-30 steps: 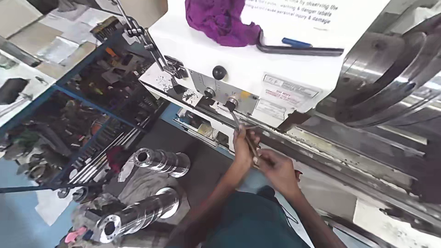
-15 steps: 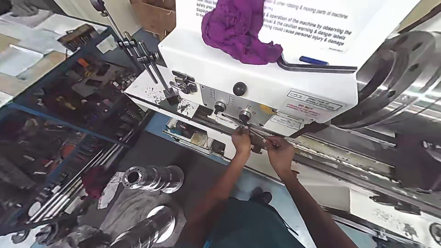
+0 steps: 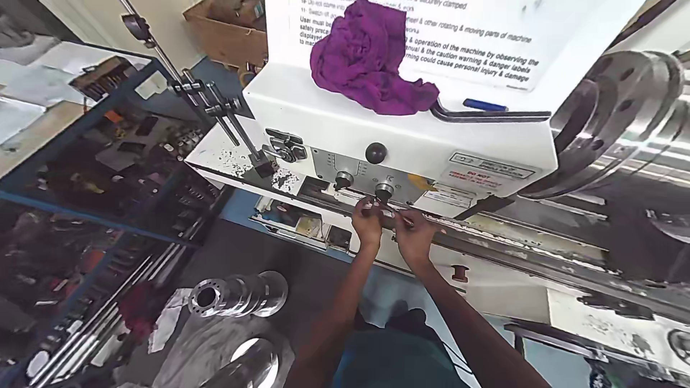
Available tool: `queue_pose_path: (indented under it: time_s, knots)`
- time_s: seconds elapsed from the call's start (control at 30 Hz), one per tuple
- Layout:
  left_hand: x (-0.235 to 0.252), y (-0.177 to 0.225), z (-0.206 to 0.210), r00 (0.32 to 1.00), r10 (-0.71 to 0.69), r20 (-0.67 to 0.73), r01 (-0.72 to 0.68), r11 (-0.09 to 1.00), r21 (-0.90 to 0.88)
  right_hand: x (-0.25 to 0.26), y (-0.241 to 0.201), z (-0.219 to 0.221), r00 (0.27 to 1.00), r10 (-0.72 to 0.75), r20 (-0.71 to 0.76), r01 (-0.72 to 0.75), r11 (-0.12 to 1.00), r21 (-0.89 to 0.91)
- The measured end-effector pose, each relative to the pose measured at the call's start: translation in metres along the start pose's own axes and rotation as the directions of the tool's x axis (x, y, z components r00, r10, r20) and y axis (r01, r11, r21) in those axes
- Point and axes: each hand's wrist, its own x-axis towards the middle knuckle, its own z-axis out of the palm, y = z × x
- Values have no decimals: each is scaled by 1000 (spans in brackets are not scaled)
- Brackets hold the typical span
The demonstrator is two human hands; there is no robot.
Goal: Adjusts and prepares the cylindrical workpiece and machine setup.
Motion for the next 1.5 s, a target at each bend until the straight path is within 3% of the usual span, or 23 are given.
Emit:
queue_pose_path:
  time_s: [0.17,0.23,0.33,0.43,0.53,0.6,0.7,0.77,0.87,0.93,1.03,1.1,1.2,1.3,1.4,1.5]
  knots:
    - [-26,-3,-9,999,34,-16,-35,998,-53,-3,1,-7,999,10,48,-14,997,70]
    - [-41,-5,-15,999,-26,-29,24,996,-88,-14,9,-16,998,2,61,-10,992,128]
    - [-66,-17,-25,990,-133,-39,130,989,-73,-50,34,-43,994,-6,110,-2,997,75]
    - [-100,-34,-22,972,-233,-4,233,972,-2,-98,73,-82,961,156,229,-161,987,3]
    - [-139,-55,-7,925,-328,190,293,937,191,-152,112,-117,883,443,159,-463,876,133]
    - [-167,-64,10,822,-402,404,243,889,389,-181,126,-141,799,594,91,-597,766,241]
    - [-218,-70,41,571,-454,684,-3,832,555,-210,125,-173,640,769,10,-685,564,462]
    - [-258,-77,55,373,-421,827,-225,824,521,-225,122,-191,546,838,-23,-605,413,681]
    - [-319,-95,60,76,-434,898,-495,765,412,-255,135,-222,527,846,78,-324,115,939]
    - [-352,-105,53,-2,-522,853,-560,707,432,-279,143,-248,522,843,132,-229,-10,973]
    - [-384,-122,41,-14,-545,838,-621,662,420,-310,145,-280,371,921,119,-125,-78,989]
    - [-398,-132,33,46,-547,836,-667,606,433,-326,143,-294,289,944,159,-56,-149,987]
    - [-415,-148,29,208,-535,819,-646,553,526,-347,140,-322,281,940,196,-19,-199,980]
    - [-424,-162,29,349,-570,744,-616,459,640,-368,139,-355,255,957,136,53,-154,987]
    - [-419,-178,24,405,-643,650,-532,412,740,-391,148,-391,264,965,8,135,-45,990]
    - [-414,-182,20,401,-653,643,-507,426,749,-413,161,-426,183,982,-54,211,15,977]
